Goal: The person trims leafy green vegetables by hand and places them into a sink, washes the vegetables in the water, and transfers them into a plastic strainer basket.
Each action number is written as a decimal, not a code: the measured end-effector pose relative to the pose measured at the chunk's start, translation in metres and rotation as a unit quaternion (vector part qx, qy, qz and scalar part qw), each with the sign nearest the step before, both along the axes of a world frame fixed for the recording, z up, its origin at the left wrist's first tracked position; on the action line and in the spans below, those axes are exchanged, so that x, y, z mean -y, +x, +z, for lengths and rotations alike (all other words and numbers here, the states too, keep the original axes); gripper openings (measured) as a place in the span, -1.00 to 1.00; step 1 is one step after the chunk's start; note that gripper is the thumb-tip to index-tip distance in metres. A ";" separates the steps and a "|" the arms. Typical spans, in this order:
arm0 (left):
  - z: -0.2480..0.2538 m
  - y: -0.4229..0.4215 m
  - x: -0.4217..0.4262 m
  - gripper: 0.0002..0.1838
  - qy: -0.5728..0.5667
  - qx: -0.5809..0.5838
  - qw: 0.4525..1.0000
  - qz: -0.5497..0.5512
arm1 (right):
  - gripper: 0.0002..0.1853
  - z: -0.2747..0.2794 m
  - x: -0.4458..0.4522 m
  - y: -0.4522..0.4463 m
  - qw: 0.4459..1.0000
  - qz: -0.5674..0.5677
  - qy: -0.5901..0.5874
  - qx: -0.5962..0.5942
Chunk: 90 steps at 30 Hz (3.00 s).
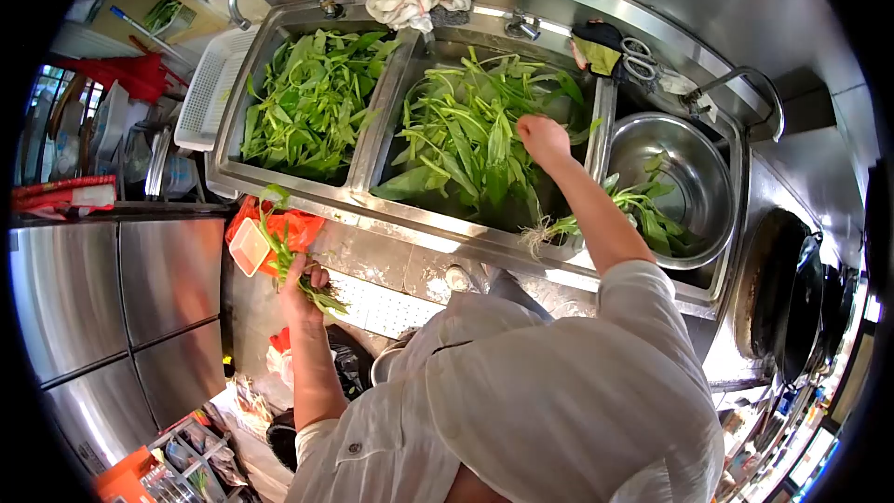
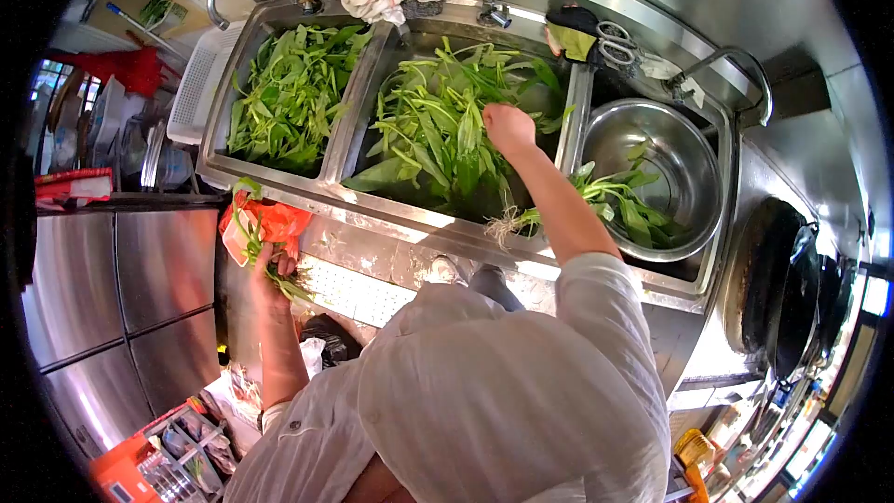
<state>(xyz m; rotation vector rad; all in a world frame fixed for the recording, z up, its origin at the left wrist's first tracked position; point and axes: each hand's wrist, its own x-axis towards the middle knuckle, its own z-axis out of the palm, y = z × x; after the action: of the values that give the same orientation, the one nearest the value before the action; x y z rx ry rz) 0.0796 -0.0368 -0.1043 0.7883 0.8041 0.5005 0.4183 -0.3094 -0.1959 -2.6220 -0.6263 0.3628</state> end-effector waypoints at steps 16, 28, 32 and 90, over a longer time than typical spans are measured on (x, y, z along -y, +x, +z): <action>-0.032 -0.063 0.015 -0.89 -0.060 -0.033 0.994 0.086 | -0.82 -0.039 -0.037 0.037 0.989 0.000 0.114 -0.097; -0.027 -0.009 0.025 -0.86 -0.056 -0.073 0.995 0.031 | -0.84 0.031 -0.050 0.051 0.935 -0.099 0.342 0.013; -0.027 0.000 0.031 -0.86 -0.043 -0.091 0.995 0.028 | -0.81 -0.008 -0.068 0.059 0.999 -0.029 0.003 0.015; 0.039 0.085 0.046 -0.75 0.081 0.058 0.995 -0.025 | -0.84 0.200 -0.146 -0.081 0.789 0.245 0.433 -0.361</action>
<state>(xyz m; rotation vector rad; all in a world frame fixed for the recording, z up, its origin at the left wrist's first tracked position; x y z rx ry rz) 0.1645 -0.0830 -0.0650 0.9179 0.6403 0.5662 0.3368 -0.1633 0.0037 -1.2651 -0.8943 0.9122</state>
